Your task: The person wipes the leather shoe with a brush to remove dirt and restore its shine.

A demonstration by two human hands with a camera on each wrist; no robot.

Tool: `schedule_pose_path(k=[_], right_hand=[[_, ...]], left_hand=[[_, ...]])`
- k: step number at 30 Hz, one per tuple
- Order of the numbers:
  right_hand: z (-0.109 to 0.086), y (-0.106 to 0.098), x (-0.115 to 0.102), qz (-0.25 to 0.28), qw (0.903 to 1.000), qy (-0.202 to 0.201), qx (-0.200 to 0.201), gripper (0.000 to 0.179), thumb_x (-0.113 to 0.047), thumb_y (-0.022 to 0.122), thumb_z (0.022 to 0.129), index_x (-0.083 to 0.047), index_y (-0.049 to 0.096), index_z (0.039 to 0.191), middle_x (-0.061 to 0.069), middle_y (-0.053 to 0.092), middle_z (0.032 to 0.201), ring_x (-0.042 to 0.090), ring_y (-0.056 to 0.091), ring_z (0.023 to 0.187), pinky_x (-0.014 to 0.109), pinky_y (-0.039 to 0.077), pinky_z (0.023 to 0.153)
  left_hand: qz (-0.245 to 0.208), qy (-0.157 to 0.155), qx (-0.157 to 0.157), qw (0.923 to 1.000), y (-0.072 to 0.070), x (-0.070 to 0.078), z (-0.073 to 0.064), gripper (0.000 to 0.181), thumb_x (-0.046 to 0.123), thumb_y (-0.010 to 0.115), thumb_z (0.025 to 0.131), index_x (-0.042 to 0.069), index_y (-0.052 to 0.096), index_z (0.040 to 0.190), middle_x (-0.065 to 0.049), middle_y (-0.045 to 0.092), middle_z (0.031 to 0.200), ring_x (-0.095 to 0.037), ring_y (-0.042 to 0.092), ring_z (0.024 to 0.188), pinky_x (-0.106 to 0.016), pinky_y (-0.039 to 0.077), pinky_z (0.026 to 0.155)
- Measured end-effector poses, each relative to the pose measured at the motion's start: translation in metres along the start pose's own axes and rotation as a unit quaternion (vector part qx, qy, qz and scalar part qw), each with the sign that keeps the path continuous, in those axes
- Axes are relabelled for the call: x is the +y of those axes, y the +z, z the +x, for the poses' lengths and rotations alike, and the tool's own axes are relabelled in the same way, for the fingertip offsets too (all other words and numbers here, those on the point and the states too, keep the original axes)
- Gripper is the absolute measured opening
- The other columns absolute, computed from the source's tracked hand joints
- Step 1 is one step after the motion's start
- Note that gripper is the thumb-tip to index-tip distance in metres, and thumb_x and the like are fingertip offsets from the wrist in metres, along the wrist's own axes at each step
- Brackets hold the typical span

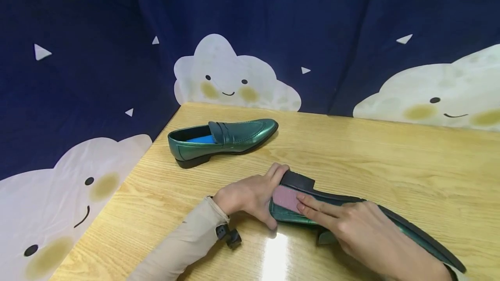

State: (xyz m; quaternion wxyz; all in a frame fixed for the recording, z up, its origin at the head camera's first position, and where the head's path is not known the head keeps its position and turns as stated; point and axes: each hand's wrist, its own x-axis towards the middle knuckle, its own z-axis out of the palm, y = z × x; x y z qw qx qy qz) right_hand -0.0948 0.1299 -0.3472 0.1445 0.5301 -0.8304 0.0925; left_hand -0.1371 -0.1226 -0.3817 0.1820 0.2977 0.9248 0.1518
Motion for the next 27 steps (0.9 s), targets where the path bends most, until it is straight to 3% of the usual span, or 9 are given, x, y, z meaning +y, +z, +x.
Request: schedule_pose_path(k=[4, 11, 16, 23, 27], right_hand=[[0.0, -0.002, 0.007, -0.001, 0.9991, 0.042, -0.001, 0.075, 0.007, 0.07, 0.062, -0.019, 0.061, 0.132, -0.004, 0.059, 0.132, -0.002, 0.016, 0.046, 0.016, 0.018, 0.04], [-0.002, 0.005, -0.005, 0.032, 0.9989, -0.034, -0.009, 0.074, 0.002, 0.074, 0.063, -0.018, 0.06, 0.133, -0.001, 0.057, 0.135, -0.005, 0.017, 0.047, 0.013, 0.017, 0.04], [0.0, 0.004, 0.0, 0.003, 0.9998, 0.019, 0.004, 0.07, 0.003, 0.072, 0.065, -0.018, 0.062, 0.131, -0.003, 0.057, 0.135, -0.002, 0.014, 0.046, 0.015, 0.016, 0.04], [-0.003, 0.001, -0.005, 0.006, 0.9996, -0.024, -0.011, 0.073, 0.002, 0.074, 0.063, -0.019, 0.062, 0.131, -0.001, 0.057, 0.135, -0.004, 0.012, 0.045, 0.013, 0.015, 0.039], [-0.003, -0.002, 0.002, 0.0, 0.9998, 0.013, -0.012, 0.072, 0.004, 0.073, 0.064, -0.017, 0.062, 0.131, -0.001, 0.057, 0.135, -0.002, 0.014, 0.045, 0.015, 0.018, 0.039]], left_hand=[[0.007, 0.001, -0.012, 0.9999, -0.001, 0.001, 0.001, 0.129, 0.046, 0.089, 0.06, 0.008, 0.006, 0.151, -0.007, 0.026, 0.142, -0.008, 0.053, 0.065, -0.019, 0.047, 0.07], [0.011, 0.023, 0.007, 0.9997, -0.001, -0.001, 0.001, 0.127, 0.044, 0.091, 0.057, 0.007, 0.011, 0.149, -0.005, 0.032, 0.135, -0.008, 0.055, 0.08, -0.019, 0.046, 0.08], [-0.004, 0.015, -0.007, 0.9998, -0.001, -0.001, 0.001, 0.128, 0.043, 0.09, 0.059, 0.008, 0.008, 0.15, -0.005, 0.029, 0.138, -0.008, 0.055, 0.069, -0.018, 0.046, 0.072], [-0.004, 0.028, 0.003, 0.9996, 0.001, -0.003, 0.001, 0.126, 0.04, 0.091, 0.057, 0.005, 0.011, 0.149, -0.006, 0.033, 0.134, -0.007, 0.054, 0.077, -0.018, 0.046, 0.078], [-0.014, 0.026, 0.0, 0.9996, -0.001, -0.004, 0.001, 0.126, 0.04, 0.09, 0.06, 0.006, 0.009, 0.15, -0.007, 0.03, 0.137, -0.008, 0.054, 0.075, -0.019, 0.046, 0.078]])
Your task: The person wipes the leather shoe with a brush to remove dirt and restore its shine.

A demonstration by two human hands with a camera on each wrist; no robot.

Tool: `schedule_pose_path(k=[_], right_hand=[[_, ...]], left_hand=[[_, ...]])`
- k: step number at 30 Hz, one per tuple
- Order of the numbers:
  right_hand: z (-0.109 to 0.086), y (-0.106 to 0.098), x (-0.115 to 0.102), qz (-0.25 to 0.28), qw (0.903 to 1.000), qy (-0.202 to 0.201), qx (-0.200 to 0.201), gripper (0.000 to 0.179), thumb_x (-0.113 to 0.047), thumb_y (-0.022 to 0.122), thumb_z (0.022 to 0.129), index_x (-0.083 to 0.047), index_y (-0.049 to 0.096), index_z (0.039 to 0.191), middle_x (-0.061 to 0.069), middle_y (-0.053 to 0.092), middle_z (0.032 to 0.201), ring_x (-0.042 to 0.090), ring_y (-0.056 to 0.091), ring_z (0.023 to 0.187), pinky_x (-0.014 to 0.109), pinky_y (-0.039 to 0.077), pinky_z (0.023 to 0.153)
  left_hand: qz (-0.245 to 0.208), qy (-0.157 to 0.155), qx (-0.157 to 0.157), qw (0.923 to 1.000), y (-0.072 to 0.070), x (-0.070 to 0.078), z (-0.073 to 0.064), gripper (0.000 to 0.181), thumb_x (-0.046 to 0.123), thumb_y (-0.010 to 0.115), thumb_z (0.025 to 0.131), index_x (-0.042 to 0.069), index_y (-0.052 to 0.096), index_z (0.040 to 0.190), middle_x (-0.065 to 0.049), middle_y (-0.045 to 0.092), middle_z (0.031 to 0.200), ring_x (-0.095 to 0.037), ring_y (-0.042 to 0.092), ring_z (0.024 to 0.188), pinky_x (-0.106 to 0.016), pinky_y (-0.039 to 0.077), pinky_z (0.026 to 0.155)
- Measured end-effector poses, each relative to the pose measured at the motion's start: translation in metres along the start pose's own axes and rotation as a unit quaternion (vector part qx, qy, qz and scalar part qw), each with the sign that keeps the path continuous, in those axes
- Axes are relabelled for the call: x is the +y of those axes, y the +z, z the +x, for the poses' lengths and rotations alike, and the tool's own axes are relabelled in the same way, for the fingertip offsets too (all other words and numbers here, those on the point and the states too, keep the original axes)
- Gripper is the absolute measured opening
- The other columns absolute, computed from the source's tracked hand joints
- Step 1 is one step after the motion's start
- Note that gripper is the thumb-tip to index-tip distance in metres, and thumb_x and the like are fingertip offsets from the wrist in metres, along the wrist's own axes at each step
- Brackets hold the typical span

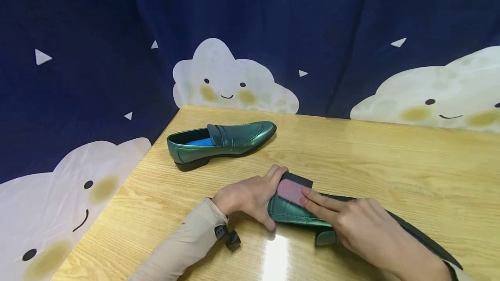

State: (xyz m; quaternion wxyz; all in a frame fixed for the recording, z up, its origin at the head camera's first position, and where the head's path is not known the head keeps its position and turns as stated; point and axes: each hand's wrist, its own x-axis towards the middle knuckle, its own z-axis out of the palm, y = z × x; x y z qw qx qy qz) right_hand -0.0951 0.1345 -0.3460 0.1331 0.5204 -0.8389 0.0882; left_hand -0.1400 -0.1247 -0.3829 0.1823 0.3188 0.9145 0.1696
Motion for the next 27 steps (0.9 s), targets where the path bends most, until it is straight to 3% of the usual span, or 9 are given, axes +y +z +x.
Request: schedule_pose_path(k=[2, 7, 14, 20, 27], right_hand=[[0.0, -0.001, 0.003, 0.009, 0.9999, 0.005, 0.001, 0.071, 0.005, 0.072, 0.064, -0.017, 0.062, 0.131, -0.002, 0.057, 0.135, -0.002, 0.014, 0.045, 0.014, 0.017, 0.04], [-0.002, 0.002, -0.002, 0.035, 0.9984, -0.045, 0.001, 0.075, 0.004, 0.073, 0.062, -0.019, 0.061, 0.132, -0.001, 0.057, 0.135, -0.005, 0.012, 0.046, 0.011, 0.015, 0.04], [0.001, -0.003, 0.003, 0.011, 0.9996, 0.026, 0.007, 0.071, 0.006, 0.071, 0.064, -0.02, 0.064, 0.129, -0.005, 0.059, 0.132, -0.004, 0.013, 0.045, 0.013, 0.017, 0.041], [0.0, 0.002, -0.006, 0.047, 0.9982, -0.037, 0.002, 0.072, 0.003, 0.073, 0.066, -0.02, 0.061, 0.133, -0.002, 0.058, 0.134, -0.008, 0.016, 0.047, 0.009, 0.018, 0.042], [0.002, -0.002, 0.002, 0.001, 0.9993, 0.036, 0.012, 0.067, 0.004, 0.071, 0.066, -0.021, 0.064, 0.129, -0.006, 0.059, 0.133, -0.004, 0.014, 0.045, 0.014, 0.018, 0.041]], left_hand=[[-0.005, -0.001, -0.003, 1.0, 0.0, 0.0, 0.0, 0.127, 0.04, 0.091, 0.059, 0.006, 0.008, 0.15, -0.006, 0.03, 0.137, -0.007, 0.054, 0.074, -0.019, 0.046, 0.077], [-0.009, 0.0, 0.001, 1.0, 0.001, 0.001, 0.0, 0.127, 0.039, 0.092, 0.057, 0.008, 0.009, 0.149, -0.005, 0.032, 0.134, -0.008, 0.055, 0.08, -0.019, 0.046, 0.079], [-0.003, 0.003, 0.0, 1.0, -0.001, 0.0, 0.001, 0.128, 0.041, 0.09, 0.06, 0.006, 0.007, 0.15, -0.007, 0.028, 0.139, -0.008, 0.054, 0.072, -0.019, 0.046, 0.075], [0.002, 0.004, 0.009, 1.0, 0.0, 0.001, 0.001, 0.127, 0.039, 0.092, 0.057, 0.006, 0.01, 0.148, -0.005, 0.032, 0.133, -0.008, 0.055, 0.079, -0.018, 0.046, 0.078], [-0.001, -0.009, -0.004, 0.9999, 0.0, 0.0, 0.0, 0.128, 0.041, 0.09, 0.06, 0.007, 0.007, 0.151, -0.006, 0.028, 0.138, -0.009, 0.053, 0.073, -0.021, 0.047, 0.076]])
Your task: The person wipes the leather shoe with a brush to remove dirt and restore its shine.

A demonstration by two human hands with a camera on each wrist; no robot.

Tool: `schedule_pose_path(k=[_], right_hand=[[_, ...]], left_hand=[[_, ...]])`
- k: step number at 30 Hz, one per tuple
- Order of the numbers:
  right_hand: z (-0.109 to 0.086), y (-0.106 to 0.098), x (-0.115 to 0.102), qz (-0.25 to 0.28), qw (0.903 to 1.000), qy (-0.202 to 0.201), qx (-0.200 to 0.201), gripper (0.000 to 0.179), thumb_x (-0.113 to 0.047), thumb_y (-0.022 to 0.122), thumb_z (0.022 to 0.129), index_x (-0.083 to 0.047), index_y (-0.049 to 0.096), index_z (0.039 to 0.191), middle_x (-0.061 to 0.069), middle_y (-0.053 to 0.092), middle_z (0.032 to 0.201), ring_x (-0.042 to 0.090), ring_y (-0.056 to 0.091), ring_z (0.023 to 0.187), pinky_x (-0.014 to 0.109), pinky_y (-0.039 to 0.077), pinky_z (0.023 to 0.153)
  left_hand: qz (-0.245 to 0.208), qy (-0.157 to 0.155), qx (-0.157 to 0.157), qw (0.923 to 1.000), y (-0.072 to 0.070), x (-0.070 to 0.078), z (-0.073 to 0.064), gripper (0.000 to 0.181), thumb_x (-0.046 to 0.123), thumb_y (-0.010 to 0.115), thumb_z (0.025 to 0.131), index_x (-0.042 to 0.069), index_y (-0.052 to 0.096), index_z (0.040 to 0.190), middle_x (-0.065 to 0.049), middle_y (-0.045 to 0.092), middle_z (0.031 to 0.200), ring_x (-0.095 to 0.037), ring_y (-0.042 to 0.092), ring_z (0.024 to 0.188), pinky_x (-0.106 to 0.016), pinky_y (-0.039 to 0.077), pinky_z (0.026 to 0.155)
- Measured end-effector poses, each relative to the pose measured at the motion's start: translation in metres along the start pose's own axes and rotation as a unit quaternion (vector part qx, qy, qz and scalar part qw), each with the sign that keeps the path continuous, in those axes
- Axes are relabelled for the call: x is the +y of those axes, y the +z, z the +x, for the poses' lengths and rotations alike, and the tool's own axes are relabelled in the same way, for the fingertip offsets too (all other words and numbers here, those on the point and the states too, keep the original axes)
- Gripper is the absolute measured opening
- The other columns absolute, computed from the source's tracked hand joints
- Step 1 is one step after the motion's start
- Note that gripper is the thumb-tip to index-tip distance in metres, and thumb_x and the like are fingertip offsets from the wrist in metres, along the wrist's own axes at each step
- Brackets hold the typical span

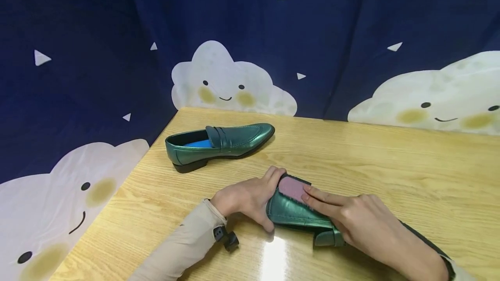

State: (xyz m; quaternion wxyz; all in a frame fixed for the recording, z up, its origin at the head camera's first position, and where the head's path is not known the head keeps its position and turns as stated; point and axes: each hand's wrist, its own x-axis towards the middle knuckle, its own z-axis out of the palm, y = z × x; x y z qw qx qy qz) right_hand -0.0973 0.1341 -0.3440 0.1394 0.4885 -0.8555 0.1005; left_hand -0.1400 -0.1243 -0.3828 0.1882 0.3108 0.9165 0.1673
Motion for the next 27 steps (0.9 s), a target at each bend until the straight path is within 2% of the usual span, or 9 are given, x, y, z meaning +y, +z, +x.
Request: schedule_pose_path(k=[6, 8, 11, 13, 15, 18, 20, 25, 27], right_hand=[[-0.001, 0.006, -0.012, 0.038, 0.9964, -0.074, -0.018, 0.07, 0.0, 0.074, 0.067, -0.021, 0.061, 0.133, -0.003, 0.058, 0.133, -0.007, 0.02, 0.048, 0.01, 0.021, 0.042], [-0.001, 0.006, -0.013, 0.026, 0.9974, -0.065, -0.016, 0.07, 0.0, 0.074, 0.067, -0.021, 0.061, 0.132, -0.004, 0.058, 0.134, -0.006, 0.02, 0.047, 0.013, 0.021, 0.04], [0.001, 0.007, -0.008, -0.004, 0.9998, -0.016, 0.007, 0.069, 0.002, 0.072, 0.066, -0.022, 0.063, 0.13, -0.005, 0.059, 0.133, -0.003, 0.018, 0.045, 0.016, 0.02, 0.039], [0.003, 0.007, -0.006, -0.019, 0.9997, 0.001, 0.016, 0.069, 0.003, 0.07, 0.066, -0.022, 0.063, 0.13, -0.006, 0.059, 0.133, -0.001, 0.016, 0.044, 0.017, 0.017, 0.039], [0.005, 0.009, -0.005, -0.012, 0.9997, -0.013, 0.015, 0.069, 0.003, 0.071, 0.067, -0.022, 0.062, 0.131, -0.005, 0.058, 0.134, -0.002, 0.015, 0.045, 0.015, 0.018, 0.039], [0.005, 0.011, -0.008, 0.001, 0.9978, -0.066, 0.006, 0.07, 0.001, 0.072, 0.066, -0.021, 0.061, 0.132, -0.004, 0.057, 0.135, -0.003, 0.011, 0.046, 0.013, 0.015, 0.041], [0.005, 0.011, -0.01, 0.006, 0.9968, -0.079, 0.001, 0.07, 0.0, 0.074, 0.067, -0.021, 0.061, 0.132, -0.003, 0.056, 0.136, -0.004, 0.01, 0.046, 0.012, 0.015, 0.041], [0.008, 0.009, -0.008, -0.026, 0.9993, -0.027, 0.007, 0.069, -0.001, 0.073, 0.068, -0.022, 0.061, 0.133, -0.005, 0.056, 0.136, -0.001, 0.012, 0.046, 0.016, 0.013, 0.04], [0.009, 0.009, -0.008, -0.016, 0.9991, -0.038, 0.005, 0.069, 0.0, 0.073, 0.068, -0.021, 0.061, 0.132, -0.004, 0.056, 0.136, -0.001, 0.012, 0.046, 0.015, 0.015, 0.04]], left_hand=[[0.015, 0.01, 0.014, 0.9997, 0.002, 0.0, -0.001, 0.127, 0.04, 0.091, 0.057, 0.006, 0.011, 0.149, -0.005, 0.032, 0.133, -0.009, 0.055, 0.079, -0.018, 0.046, 0.08], [0.005, 0.01, 0.01, 0.9999, 0.002, -0.001, -0.001, 0.127, 0.04, 0.091, 0.058, 0.006, 0.01, 0.149, -0.006, 0.032, 0.134, -0.009, 0.055, 0.077, -0.018, 0.047, 0.077], [-0.022, 0.007, -0.004, 0.9997, 0.001, -0.004, 0.001, 0.128, 0.04, 0.09, 0.06, 0.008, 0.005, 0.151, -0.006, 0.029, 0.138, -0.009, 0.055, 0.072, -0.02, 0.047, 0.075], [-0.044, 0.009, -0.011, 0.9989, 0.0, -0.007, 0.001, 0.128, 0.038, 0.09, 0.061, 0.009, 0.003, 0.152, -0.007, 0.026, 0.141, -0.01, 0.055, 0.075, -0.022, 0.047, 0.077], [-0.059, 0.015, -0.012, 0.9981, 0.0, -0.011, 0.002, 0.127, 0.037, 0.09, 0.061, 0.011, 0.004, 0.151, -0.006, 0.026, 0.142, -0.01, 0.055, 0.082, -0.022, 0.046, 0.082], [-0.081, 0.028, -0.01, 0.9963, 0.001, -0.014, 0.001, 0.125, 0.034, 0.091, 0.06, 0.013, 0.006, 0.15, -0.003, 0.029, 0.139, -0.01, 0.054, 0.093, -0.023, 0.044, 0.088], [-0.092, 0.026, -0.011, 0.9954, 0.001, -0.015, 0.001, 0.126, 0.036, 0.091, 0.059, 0.015, 0.006, 0.15, -0.002, 0.03, 0.137, -0.01, 0.054, 0.094, -0.023, 0.043, 0.088], [-0.104, 0.008, -0.012, 0.9945, 0.001, -0.015, 0.002, 0.131, 0.042, 0.091, 0.058, 0.019, 0.003, 0.151, -0.003, 0.029, 0.14, -0.012, 0.054, 0.098, -0.026, 0.043, 0.091], [-0.095, 0.014, -0.009, 0.9953, 0.001, -0.015, 0.002, 0.131, 0.043, 0.091, 0.058, 0.018, 0.003, 0.151, -0.003, 0.028, 0.14, -0.012, 0.054, 0.099, -0.026, 0.043, 0.092]])
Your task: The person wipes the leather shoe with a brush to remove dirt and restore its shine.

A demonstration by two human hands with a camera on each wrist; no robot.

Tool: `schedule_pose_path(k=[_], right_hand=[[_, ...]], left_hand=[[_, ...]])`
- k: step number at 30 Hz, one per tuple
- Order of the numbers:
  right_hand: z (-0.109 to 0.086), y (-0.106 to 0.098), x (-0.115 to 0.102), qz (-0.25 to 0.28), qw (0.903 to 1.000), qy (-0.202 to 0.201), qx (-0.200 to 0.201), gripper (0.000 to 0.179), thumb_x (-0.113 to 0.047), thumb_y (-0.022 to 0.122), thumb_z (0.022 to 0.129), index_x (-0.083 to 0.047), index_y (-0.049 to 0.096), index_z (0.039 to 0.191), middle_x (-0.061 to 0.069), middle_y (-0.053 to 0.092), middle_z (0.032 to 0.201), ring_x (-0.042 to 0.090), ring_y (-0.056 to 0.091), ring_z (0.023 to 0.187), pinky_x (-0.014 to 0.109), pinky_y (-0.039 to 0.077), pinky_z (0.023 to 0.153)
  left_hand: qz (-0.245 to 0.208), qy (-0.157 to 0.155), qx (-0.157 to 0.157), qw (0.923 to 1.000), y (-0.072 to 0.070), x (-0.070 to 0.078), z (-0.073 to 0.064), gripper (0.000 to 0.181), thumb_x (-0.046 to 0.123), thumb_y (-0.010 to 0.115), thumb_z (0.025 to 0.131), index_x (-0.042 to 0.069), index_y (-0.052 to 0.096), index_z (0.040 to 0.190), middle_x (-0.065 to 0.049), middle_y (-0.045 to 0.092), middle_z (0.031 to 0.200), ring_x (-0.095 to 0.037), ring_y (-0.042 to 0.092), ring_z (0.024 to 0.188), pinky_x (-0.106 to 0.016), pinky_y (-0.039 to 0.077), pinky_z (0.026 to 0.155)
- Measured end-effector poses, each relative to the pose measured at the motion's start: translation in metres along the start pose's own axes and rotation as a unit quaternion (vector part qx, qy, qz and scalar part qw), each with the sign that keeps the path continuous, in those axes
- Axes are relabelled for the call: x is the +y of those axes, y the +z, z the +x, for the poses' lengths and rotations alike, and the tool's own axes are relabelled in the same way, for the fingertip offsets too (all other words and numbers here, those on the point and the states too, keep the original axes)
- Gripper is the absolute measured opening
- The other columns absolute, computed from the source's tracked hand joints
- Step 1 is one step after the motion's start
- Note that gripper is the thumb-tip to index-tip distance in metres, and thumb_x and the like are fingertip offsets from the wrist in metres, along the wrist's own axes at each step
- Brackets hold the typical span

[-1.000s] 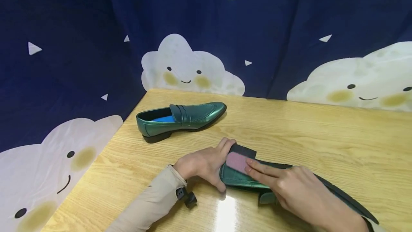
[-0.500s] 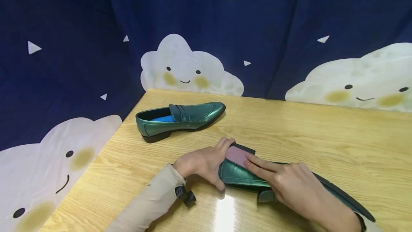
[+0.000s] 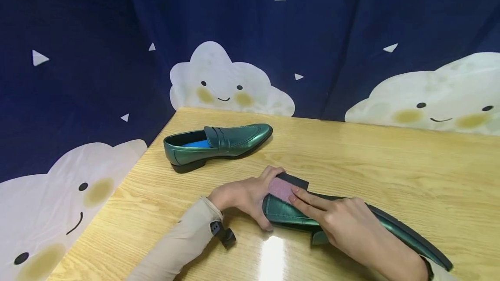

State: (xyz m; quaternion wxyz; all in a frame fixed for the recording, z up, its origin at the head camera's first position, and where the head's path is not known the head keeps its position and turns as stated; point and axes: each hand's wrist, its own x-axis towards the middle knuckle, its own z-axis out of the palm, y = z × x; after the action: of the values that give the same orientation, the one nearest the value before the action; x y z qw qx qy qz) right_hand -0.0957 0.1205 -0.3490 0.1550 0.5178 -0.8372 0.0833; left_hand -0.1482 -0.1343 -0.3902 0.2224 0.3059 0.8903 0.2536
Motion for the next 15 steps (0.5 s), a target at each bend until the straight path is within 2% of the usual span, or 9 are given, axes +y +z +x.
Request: schedule_pose_path(k=[3, 5, 9, 11, 15], right_hand=[[-0.0007, -0.0008, -0.0021, 0.038, 0.9984, -0.041, -0.012, 0.067, 0.0, 0.074, 0.069, -0.022, 0.062, 0.131, -0.004, 0.057, 0.135, -0.004, 0.013, 0.047, 0.012, 0.018, 0.041], [-0.0008, -0.0016, -0.0033, 0.044, 0.9979, -0.044, -0.02, 0.066, -0.001, 0.074, 0.07, -0.022, 0.062, 0.131, -0.004, 0.057, 0.135, -0.004, 0.013, 0.047, 0.012, 0.018, 0.041], [0.0001, -0.0024, -0.0026, 0.006, 0.9998, 0.014, -0.013, 0.068, 0.001, 0.071, 0.069, -0.022, 0.06, 0.133, -0.005, 0.056, 0.136, -0.002, 0.012, 0.045, 0.015, 0.014, 0.04], [0.0001, -0.0027, -0.0015, -0.001, 0.9998, 0.017, -0.014, 0.069, 0.002, 0.071, 0.068, -0.021, 0.061, 0.133, -0.005, 0.056, 0.136, -0.001, 0.011, 0.045, 0.016, 0.014, 0.04], [-0.0012, -0.0028, -0.0023, 0.026, 0.9984, -0.04, -0.029, 0.071, 0.001, 0.073, 0.068, -0.021, 0.059, 0.134, -0.003, 0.055, 0.137, -0.003, 0.013, 0.046, 0.013, 0.017, 0.04]], left_hand=[[0.018, 0.018, 0.007, 0.9997, 0.0005, 0.001, -0.0005, 0.128, 0.04, 0.092, 0.058, 0.015, 0.005, 0.15, -0.003, 0.029, 0.137, -0.012, 0.054, 0.099, -0.023, 0.043, 0.092], [0.02, 0.018, 0.01, 0.9996, 0.0, 0.0012, -0.0007, 0.128, 0.04, 0.091, 0.059, 0.016, 0.005, 0.149, -0.003, 0.03, 0.136, -0.012, 0.054, 0.097, -0.023, 0.043, 0.09], [0.006, -0.007, 0.004, 0.9999, -0.0011, 0.002, -0.0005, 0.13, 0.043, 0.091, 0.059, 0.019, 0.003, 0.151, -0.002, 0.029, 0.138, -0.012, 0.055, 0.096, -0.025, 0.044, 0.088], [0.004, -0.013, 0.001, 0.9999, -0.0009, 0.0021, -0.0007, 0.13, 0.044, 0.091, 0.058, 0.02, 0.003, 0.152, -0.002, 0.029, 0.137, -0.012, 0.054, 0.095, -0.026, 0.045, 0.088], [0.017, 0.009, 0.008, 0.9998, 0.0003, 0.0017, -0.0011, 0.126, 0.037, 0.091, 0.059, 0.016, 0.006, 0.149, -0.002, 0.031, 0.132, -0.011, 0.054, 0.095, -0.023, 0.044, 0.088]])
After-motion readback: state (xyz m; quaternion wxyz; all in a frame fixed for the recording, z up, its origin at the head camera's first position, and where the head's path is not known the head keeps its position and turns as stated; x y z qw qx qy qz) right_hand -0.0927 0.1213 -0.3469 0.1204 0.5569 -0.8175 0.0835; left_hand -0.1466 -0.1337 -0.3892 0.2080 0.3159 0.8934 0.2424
